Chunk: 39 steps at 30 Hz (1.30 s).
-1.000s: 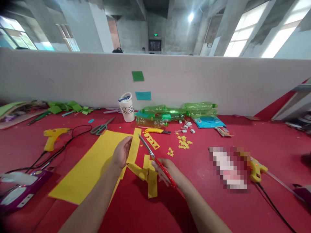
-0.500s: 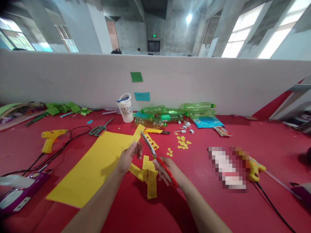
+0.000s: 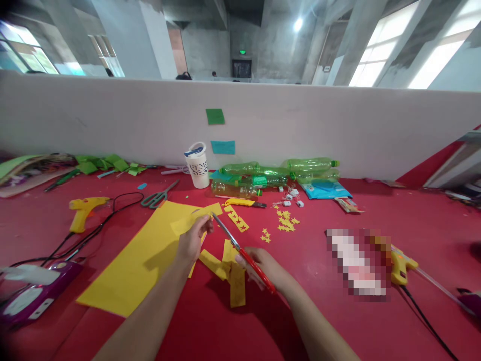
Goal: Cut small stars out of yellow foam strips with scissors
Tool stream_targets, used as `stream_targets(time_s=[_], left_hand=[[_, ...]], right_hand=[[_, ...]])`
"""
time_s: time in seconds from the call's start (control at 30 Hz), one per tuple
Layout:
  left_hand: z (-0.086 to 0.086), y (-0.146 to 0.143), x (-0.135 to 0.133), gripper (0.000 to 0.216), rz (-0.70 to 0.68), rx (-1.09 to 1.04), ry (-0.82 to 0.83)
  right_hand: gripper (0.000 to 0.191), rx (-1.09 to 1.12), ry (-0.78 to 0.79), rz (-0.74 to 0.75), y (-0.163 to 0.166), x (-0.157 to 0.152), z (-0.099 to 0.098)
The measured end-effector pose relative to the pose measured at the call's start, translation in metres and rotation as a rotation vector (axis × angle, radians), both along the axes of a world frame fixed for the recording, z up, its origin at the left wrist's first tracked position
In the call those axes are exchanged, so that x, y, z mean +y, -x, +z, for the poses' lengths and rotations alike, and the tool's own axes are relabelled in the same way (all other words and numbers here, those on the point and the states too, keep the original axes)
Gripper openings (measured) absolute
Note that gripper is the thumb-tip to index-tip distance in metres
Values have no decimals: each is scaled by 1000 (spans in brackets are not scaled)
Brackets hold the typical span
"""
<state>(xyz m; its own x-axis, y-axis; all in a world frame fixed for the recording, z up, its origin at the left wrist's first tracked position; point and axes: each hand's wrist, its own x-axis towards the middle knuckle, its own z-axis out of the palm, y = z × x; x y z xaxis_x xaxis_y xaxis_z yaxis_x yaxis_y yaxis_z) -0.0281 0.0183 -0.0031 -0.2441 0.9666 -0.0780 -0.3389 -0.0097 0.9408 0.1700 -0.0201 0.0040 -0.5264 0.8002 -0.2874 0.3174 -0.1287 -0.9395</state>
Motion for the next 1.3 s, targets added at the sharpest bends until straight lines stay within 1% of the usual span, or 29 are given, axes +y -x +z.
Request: stream_targets(time_s=[0.1, 0.3, 0.43, 0.53, 0.73, 0.93, 1.07, 1.3], left_hand=[[0, 1, -1, 22, -18, 26, 5], [-3, 2, 0, 23, -47, 72, -63], [-4, 3, 1, 21, -34, 76, -75], [-4, 3, 1, 21, -53, 61, -81], [-3, 4, 2, 19, -85, 21, -59], [-5, 6, 3, 20, -113, 28, -31], [-6, 6, 3, 21, -116, 51, -25], [-6, 7, 3, 23, -131, 66, -24]], right_hand=[[34, -2, -8, 8, -3, 0, 2], [29, -7, -30, 30, -7, 2, 3], [26, -11, -34, 41, -9, 3, 2], [26, -31, -36, 39, -10, 3, 3], [26, -22, -34, 76, -12, 3, 4], [28, 6, -21, 97, -13, 4, 5], [31, -5, 6, 93, -12, 4, 6], [33, -17, -2, 83, -11, 3, 6]])
